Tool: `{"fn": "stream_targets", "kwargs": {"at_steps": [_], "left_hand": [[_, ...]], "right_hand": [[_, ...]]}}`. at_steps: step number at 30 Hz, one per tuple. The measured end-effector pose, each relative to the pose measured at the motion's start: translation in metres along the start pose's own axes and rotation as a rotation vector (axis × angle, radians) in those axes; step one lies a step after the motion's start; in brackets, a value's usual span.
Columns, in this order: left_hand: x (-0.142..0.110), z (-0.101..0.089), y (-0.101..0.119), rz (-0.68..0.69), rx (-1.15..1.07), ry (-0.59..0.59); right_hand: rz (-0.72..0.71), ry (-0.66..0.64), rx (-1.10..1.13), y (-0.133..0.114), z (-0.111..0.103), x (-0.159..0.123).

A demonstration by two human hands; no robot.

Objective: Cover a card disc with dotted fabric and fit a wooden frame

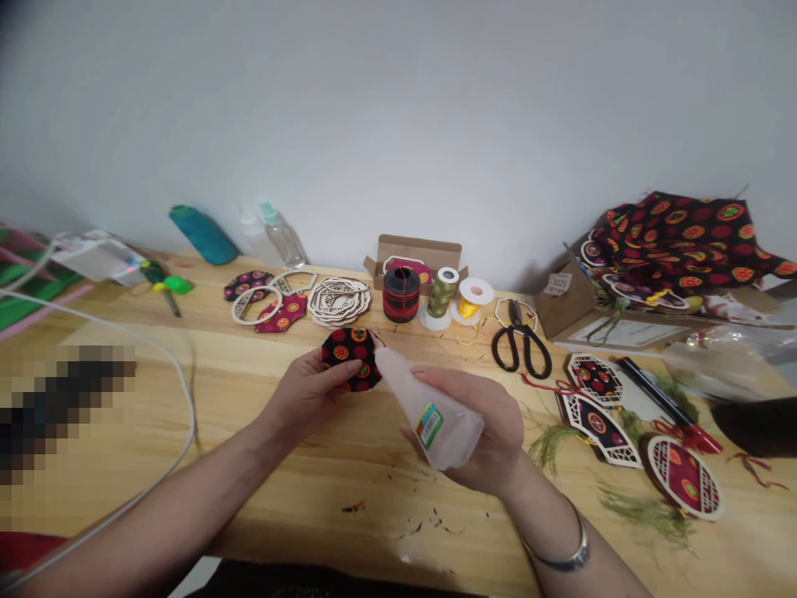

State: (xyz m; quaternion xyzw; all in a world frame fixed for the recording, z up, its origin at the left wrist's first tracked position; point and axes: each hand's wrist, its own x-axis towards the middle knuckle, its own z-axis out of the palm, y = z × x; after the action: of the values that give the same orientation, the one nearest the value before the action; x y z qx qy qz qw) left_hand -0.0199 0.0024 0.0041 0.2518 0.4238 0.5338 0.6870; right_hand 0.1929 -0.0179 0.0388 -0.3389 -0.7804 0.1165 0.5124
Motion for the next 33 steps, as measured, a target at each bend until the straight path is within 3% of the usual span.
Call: {"fn": "stream_targets", "kwargs": {"at_steps": [17, 23, 27, 33], "left_hand": [[-0.0004, -0.0031, -0.0017, 0.016, 0.057, -0.025], [-0.0010, -0.0014, -0.0008, 0.004, 0.045, -0.030], [-0.0008, -0.0001, 0.0004, 0.008, 0.063, -0.014], [-0.0008, -0.0004, 0.0005, 0.008, 0.068, -0.020]], "right_hand": [[-0.026, -0.017, 0.025, 0.0037, 0.0003, 0.0002], [0.026, 0.011, 0.033, 0.0025, 0.0005, 0.0015], [-0.045, -0.031, 0.027, 0.0047, 0.0002, 0.0014], [-0.017, -0.060, 0.021, 0.0055, -0.0006, -0.0011]]}}
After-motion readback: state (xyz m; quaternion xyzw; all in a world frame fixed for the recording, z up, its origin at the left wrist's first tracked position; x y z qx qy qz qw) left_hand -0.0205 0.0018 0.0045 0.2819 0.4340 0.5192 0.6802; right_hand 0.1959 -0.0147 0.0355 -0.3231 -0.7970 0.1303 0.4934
